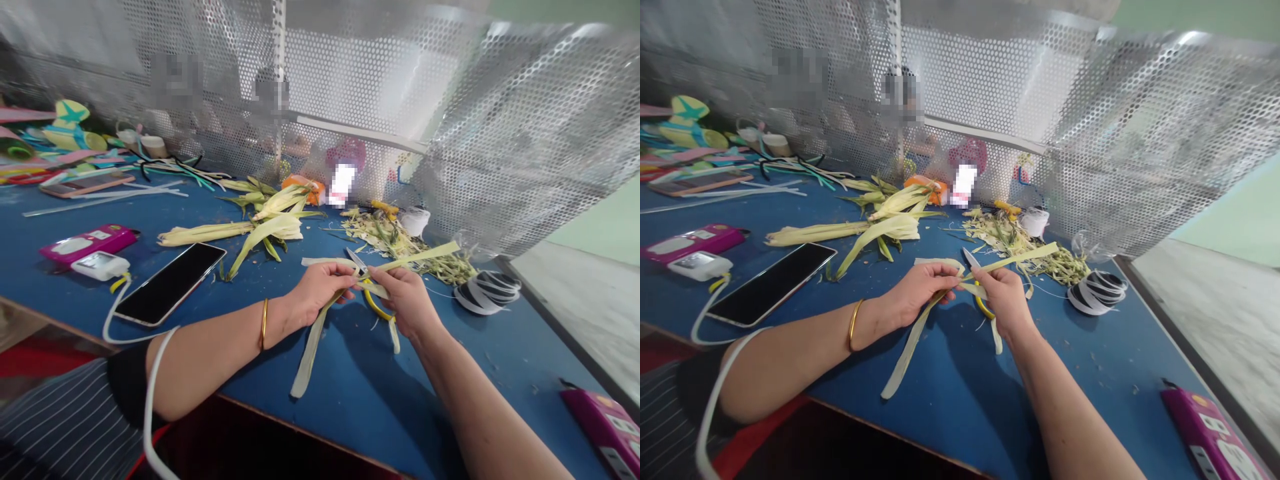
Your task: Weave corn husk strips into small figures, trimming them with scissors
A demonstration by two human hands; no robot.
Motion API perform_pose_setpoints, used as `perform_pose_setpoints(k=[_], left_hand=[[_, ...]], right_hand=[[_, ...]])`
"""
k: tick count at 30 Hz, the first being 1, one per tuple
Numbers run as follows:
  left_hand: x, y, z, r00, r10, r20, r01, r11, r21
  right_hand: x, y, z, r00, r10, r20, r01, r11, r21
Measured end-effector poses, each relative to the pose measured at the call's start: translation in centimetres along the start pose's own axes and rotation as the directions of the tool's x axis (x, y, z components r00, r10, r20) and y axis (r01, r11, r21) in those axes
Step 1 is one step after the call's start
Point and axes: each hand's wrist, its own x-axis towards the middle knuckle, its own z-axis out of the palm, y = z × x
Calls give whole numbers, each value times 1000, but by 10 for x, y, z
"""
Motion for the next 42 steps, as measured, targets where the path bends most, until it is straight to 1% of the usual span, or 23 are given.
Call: perform_pose_setpoints(k=[4,7,9,11,13,15,16,18,19,20,21,22,23,25,26,28,30,32,34,35,37,39,42], left_hand=[[-1,3,0,998,-54,33,56,995,-78],[-1,1,0,997,-69,45,71,996,-54],[-2,0,-1,997,-51,65,50,999,18],[-3,0,0,995,-25,99,14,994,107],[-4,1,0,993,1,118,-23,983,180],[-5,3,0,993,20,117,-48,970,238],[-6,3,0,993,21,120,-52,963,265],[-6,3,0,989,13,146,-58,949,310],[-6,2,-1,986,12,169,-67,943,325],[-7,1,-1,980,9,197,-75,940,332],[-7,0,-1,974,6,226,-83,939,333],[-7,-2,-1,969,2,248,-86,941,328],[-7,-3,-1,965,-3,262,-84,944,319],[-7,-4,-1,966,-12,257,-62,958,279],[-8,-3,-1,970,-10,243,-52,967,250],[-9,1,0,976,-2,218,-39,983,182],[-9,5,-1,981,5,195,-28,993,118],[-9,9,-1,987,3,158,-15,997,72],[-8,12,-2,995,-1,101,-4,999,50],[-8,12,-2,997,-3,72,0,999,46],[-7,13,-3,999,-7,31,5,999,49],[-7,13,-3,999,-14,29,13,999,36],[-5,12,-4,994,-57,88,61,997,-52]], right_hand=[[0,1,1,1000,-2,18,1,1000,12],[1,2,0,999,-43,-15,42,999,-14],[3,4,-1,991,-124,-55,119,988,-96],[4,6,-3,961,-258,-97,228,941,-251],[4,7,-5,905,-411,-109,330,840,-430],[2,7,-6,836,-546,-51,431,712,-554],[0,7,-6,793,-609,-3,488,639,-595],[-5,4,-5,683,-720,122,604,464,-648],[-7,2,-4,627,-756,188,649,374,-662],[-9,1,-2,581,-773,256,686,295,-665],[-12,-1,-1,549,-772,321,718,238,-654],[-13,-2,1,533,-756,380,746,209,-632],[-15,-2,2,531,-732,426,769,205,-605],[-15,-1,3,557,-695,455,781,252,-572],[-15,0,3,580,-689,434,769,288,-570],[-13,2,0,632,-695,344,720,361,-592],[-10,3,-3,661,-707,251,664,397,-633],[-7,3,-5,675,-708,209,618,387,-685],[-6,2,-6,693,-691,206,576,359,-734],[-6,2,-6,709,-674,209,558,354,-751],[-6,2,-5,747,-631,209,530,375,-760],[-6,2,-4,783,-590,198,511,429,-745],[-2,5,-6,829,-532,175,489,537,-687]])
